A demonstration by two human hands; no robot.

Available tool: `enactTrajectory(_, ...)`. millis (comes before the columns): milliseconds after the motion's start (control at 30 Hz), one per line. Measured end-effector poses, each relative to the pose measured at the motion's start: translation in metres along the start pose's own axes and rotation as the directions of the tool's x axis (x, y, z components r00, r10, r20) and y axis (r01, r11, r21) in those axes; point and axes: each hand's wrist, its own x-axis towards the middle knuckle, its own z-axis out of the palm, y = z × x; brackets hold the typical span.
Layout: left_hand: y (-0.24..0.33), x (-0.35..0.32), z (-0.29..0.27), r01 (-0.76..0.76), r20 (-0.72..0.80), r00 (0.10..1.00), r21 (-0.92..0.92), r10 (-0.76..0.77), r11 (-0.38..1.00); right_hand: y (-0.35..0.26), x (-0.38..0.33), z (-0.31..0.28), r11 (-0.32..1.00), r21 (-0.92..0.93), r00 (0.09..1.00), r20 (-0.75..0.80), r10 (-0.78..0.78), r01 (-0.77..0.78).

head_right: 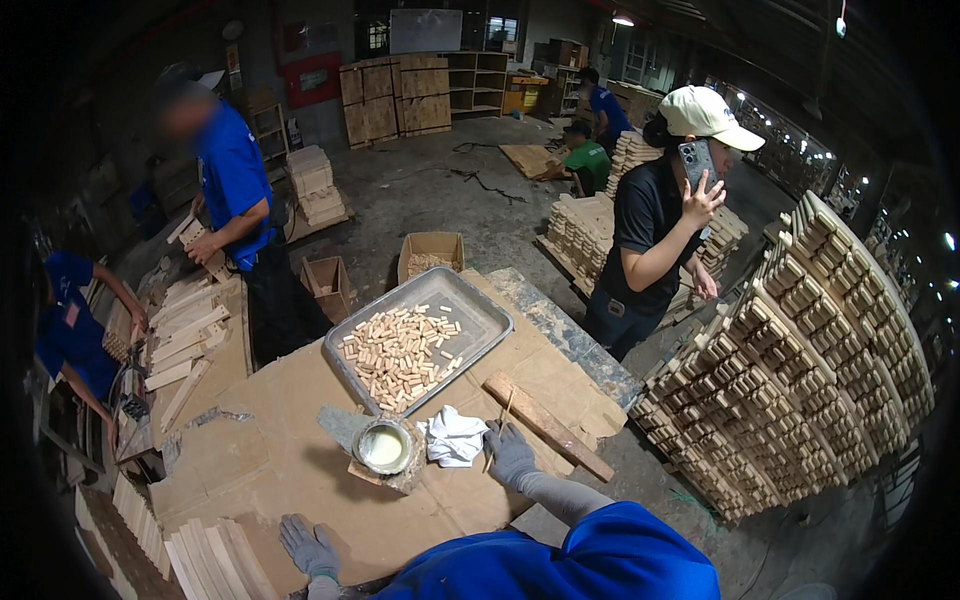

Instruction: The person applies glue into holes of wooden blocks using a brush and then inserts small wooden dowels. The person repeats this process on multiple blocks at a workbench in a workshop.

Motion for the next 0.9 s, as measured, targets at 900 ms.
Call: enactTrajectory(900,-0.0011,0.0015,0.0030,-0.010,-0.023,1.000,-0.066,0.008,0.998,0.0036,-0.0017,0.0065,1.000,-0.010,1.000,-0.020,0.010,-0.010)
